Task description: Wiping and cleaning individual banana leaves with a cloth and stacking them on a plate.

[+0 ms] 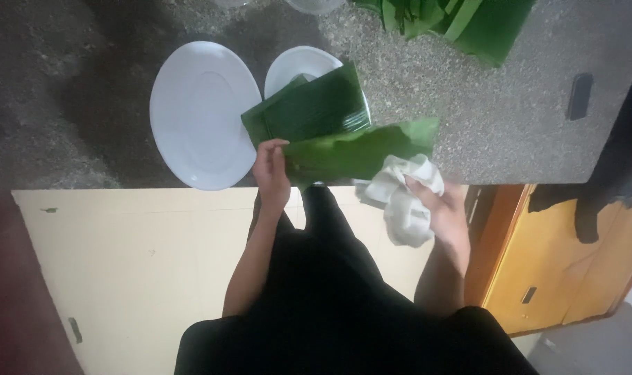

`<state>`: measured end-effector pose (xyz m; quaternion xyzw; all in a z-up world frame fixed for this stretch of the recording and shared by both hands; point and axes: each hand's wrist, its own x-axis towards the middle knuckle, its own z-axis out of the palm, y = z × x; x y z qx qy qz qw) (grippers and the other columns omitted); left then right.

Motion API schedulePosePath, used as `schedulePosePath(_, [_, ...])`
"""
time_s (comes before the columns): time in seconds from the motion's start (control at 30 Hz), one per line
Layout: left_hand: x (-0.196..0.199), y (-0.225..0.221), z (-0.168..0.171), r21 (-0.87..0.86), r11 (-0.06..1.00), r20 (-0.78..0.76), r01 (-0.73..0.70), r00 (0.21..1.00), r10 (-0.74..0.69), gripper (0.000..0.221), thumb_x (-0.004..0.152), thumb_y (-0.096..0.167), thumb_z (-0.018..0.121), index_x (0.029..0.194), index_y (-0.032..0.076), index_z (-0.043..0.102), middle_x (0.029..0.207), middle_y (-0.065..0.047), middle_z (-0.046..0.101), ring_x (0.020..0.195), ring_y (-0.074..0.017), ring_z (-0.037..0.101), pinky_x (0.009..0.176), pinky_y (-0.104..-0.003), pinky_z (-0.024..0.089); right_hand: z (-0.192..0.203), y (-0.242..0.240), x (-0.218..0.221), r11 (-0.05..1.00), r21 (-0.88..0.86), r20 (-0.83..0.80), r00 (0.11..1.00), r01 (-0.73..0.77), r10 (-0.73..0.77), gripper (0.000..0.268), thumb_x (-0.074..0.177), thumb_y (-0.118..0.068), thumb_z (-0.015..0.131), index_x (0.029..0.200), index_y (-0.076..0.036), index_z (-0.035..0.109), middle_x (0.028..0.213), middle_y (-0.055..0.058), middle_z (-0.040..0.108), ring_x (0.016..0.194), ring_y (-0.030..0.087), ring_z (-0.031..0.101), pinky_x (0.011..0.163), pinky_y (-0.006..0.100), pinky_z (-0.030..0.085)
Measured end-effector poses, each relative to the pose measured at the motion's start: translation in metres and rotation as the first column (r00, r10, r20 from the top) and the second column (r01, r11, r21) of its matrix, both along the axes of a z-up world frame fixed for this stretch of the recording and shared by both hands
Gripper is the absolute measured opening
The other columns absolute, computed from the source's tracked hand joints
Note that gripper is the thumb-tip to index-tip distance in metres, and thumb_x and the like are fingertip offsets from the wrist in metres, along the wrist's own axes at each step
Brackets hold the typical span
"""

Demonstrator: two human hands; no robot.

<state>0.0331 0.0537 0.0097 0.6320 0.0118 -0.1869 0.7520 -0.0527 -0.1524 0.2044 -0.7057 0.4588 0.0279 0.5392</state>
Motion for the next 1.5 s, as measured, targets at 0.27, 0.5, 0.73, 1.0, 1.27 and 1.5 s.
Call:
schedulePosePath(0.27, [0.026,-0.042,-0.069,0.279,0.941,0.138,-0.193,0.978,0.159,0.025,0.100,0.010,0.036,0.122,0.003,0.045,0.116,-0.018,0.051,0.118,-0.0326,0.047,0.105,-0.046,0.032,-0.143,-0.043,0.039,0.979,0.044,-0.490,0.849,-0.201,0.196,0.043,0.100,-0.026,0.036,0.130,0.003,0.048,0.140,0.028,0.037,0.136,0.038,0.025,0.113,0.046,0.020])
schedulePosePath(0.5, [0.030,-0.056,-0.104,0.577,0.810,0.126,-0.102,0.991,0.035,0.029,0.103,0.020,0.035,0.120,0.001,0.050,0.114,-0.022,0.058,0.105,-0.0365,0.058,0.092,-0.047,0.044,-0.264,-0.003,0.026,0.724,-0.674,-0.034,0.986,-0.144,0.164,0.052,0.090,-0.031,0.063,0.126,0.001,0.045,0.099,0.023,0.060,0.092,0.033,0.060,0.079,0.042,0.047])
schedulePosePath(0.73, [0.000,-0.044,-0.205,0.664,0.708,0.326,-0.241,0.945,0.016,0.019,0.097,0.021,0.044,0.102,0.007,0.055,0.086,-0.015,0.061,0.084,-0.0361,0.061,0.071,-0.043,0.049,-0.330,0.075,0.082,0.506,-0.818,0.115,0.784,-0.274,0.610,0.036,0.081,-0.022,0.062,0.116,-0.031,0.063,0.123,0.019,0.047,0.082,0.039,0.064,0.063,0.044,0.055])
schedulePosePath(1.0, [0.011,-0.056,-0.140,0.627,0.732,0.294,-0.266,0.951,0.093,0.016,0.097,0.012,0.046,0.102,0.003,0.057,0.089,-0.014,0.066,0.082,-0.0302,0.065,0.072,-0.037,0.051,-0.412,0.003,0.081,0.062,-0.933,-0.216,0.692,-0.354,0.689,0.036,0.089,-0.017,0.054,0.125,-0.014,0.051,0.118,0.019,0.050,0.102,0.033,0.055,0.082,0.038,0.047])
schedulePosePath(1.27, [0.008,-0.057,-0.133,0.563,0.766,0.297,-0.311,0.941,0.164,0.019,0.097,0.014,0.044,0.100,0.001,0.058,0.086,-0.008,0.065,0.075,-0.0178,0.060,0.068,-0.032,0.048,-0.347,-0.060,0.096,0.053,-0.963,-0.201,0.833,-0.265,0.515,0.027,0.079,-0.011,0.066,0.104,-0.011,0.055,0.094,0.006,0.054,0.076,0.016,0.053,0.054,0.022,0.051])
schedulePosePath(1.5, [0.005,-0.056,-0.124,0.569,0.763,0.272,-0.308,0.946,0.179,0.016,0.096,0.013,0.047,0.098,0.002,0.059,0.086,-0.007,0.066,0.076,-0.0187,0.062,0.068,-0.031,0.049,-0.351,-0.116,0.072,0.129,-0.919,-0.310,0.886,-0.372,0.346,0.041,0.086,-0.015,0.072,0.119,-0.010,0.050,0.112,0.016,0.052,0.083,0.023,0.058,0.053,0.028,0.056])
